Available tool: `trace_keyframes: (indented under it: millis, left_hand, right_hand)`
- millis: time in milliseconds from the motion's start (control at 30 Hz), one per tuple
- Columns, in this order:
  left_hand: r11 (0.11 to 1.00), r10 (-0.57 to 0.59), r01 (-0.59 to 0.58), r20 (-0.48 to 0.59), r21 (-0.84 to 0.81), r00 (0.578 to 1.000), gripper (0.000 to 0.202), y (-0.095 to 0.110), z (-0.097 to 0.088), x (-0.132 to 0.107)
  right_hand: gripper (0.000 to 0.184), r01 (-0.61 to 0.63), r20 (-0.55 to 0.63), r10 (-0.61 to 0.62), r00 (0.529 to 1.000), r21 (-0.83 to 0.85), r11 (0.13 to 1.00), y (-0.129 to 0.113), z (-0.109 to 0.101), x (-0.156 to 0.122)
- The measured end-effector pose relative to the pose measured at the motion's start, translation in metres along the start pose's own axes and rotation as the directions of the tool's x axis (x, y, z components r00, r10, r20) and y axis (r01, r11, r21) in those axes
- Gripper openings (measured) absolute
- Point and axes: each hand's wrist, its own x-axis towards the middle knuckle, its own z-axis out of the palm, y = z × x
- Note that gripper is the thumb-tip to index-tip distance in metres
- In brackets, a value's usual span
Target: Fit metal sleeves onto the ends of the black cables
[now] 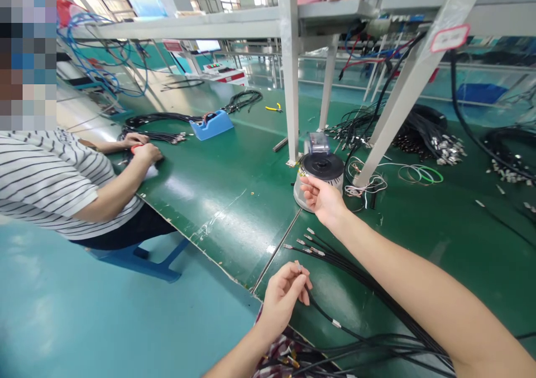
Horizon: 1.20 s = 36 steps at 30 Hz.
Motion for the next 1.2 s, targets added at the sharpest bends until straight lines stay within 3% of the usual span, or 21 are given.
trace_keyframes:
  millis: [133,233,300,333,400,433,500,600,667,867,1067,1200]
  left_hand:
    - [1.000,-0.012,0.012,-0.008,0.008,1.000,0.028,0.001,0.001,0.000]
    - [1.000,-0.020,0.020,-0.016,0.016,1.000,0.029,0.001,0.003,0.001]
    - [1.000,-0.018,0.018,-0.016,0.023,1.000,0.029,0.002,0.004,0.001]
    - [1.000,-0.015,0.016,-0.020,0.024,1.000,0.029,0.001,0.004,0.001]
    - [1.000,-0.013,0.014,-0.029,0.025,0.999,0.028,0.001,0.004,0.001]
    - [0.999,-0.015,0.016,-0.033,0.028,0.999,0.028,0.000,0.004,0.001]
    - [0.999,-0.020,0.022,-0.035,0.044,0.999,0.028,0.000,0.005,0.001]
    - [0.997,-0.017,0.019,-0.028,0.072,0.999,0.029,0.000,0.006,0.002]
    - [0.996,-0.016,0.019,-0.026,0.089,1.000,0.030,0.002,0.008,0.002]
    - [0.989,-0.025,0.033,-0.057,0.145,0.998,0.030,0.004,0.014,0.001]
    - [0.988,-0.019,0.028,-0.064,0.153,0.998,0.029,0.001,0.015,0.002]
    - [0.990,-0.023,0.032,-0.066,0.136,0.998,0.030,0.002,0.015,0.002]
  right_hand:
    - [0.017,-0.084,0.020,0.082,0.996,0.107,0.991,-0.011,0.005,-0.011]
    - [0.018,-0.081,0.070,0.071,0.995,0.157,0.984,-0.030,0.011,-0.027]
    - [0.019,0.050,0.111,-0.064,0.992,0.130,0.990,-0.048,0.007,-0.034]
    - [0.021,0.178,0.121,-0.187,0.975,0.080,0.981,-0.057,0.000,-0.034]
    - [0.027,0.476,0.097,-0.469,0.878,-0.078,0.876,-0.072,-0.022,-0.026]
    - [0.031,0.569,0.062,-0.568,0.821,-0.169,0.804,-0.077,-0.037,-0.017]
    - [0.038,0.601,-0.031,-0.643,0.765,-0.324,0.731,-0.077,-0.070,0.007]
    - [0.043,0.519,-0.068,-0.601,0.797,-0.433,0.737,-0.060,-0.110,0.053]
    - [0.047,0.488,-0.044,-0.560,0.827,-0.438,0.755,-0.046,-0.122,0.083]
    - [0.062,0.508,0.040,-0.551,0.834,-0.447,0.736,-0.041,-0.119,0.139]
    - [0.065,0.624,0.220,-0.591,0.776,-0.401,0.670,-0.051,-0.118,0.157]
    - [0.058,0.667,0.268,-0.614,0.743,-0.381,0.641,-0.051,-0.118,0.161]
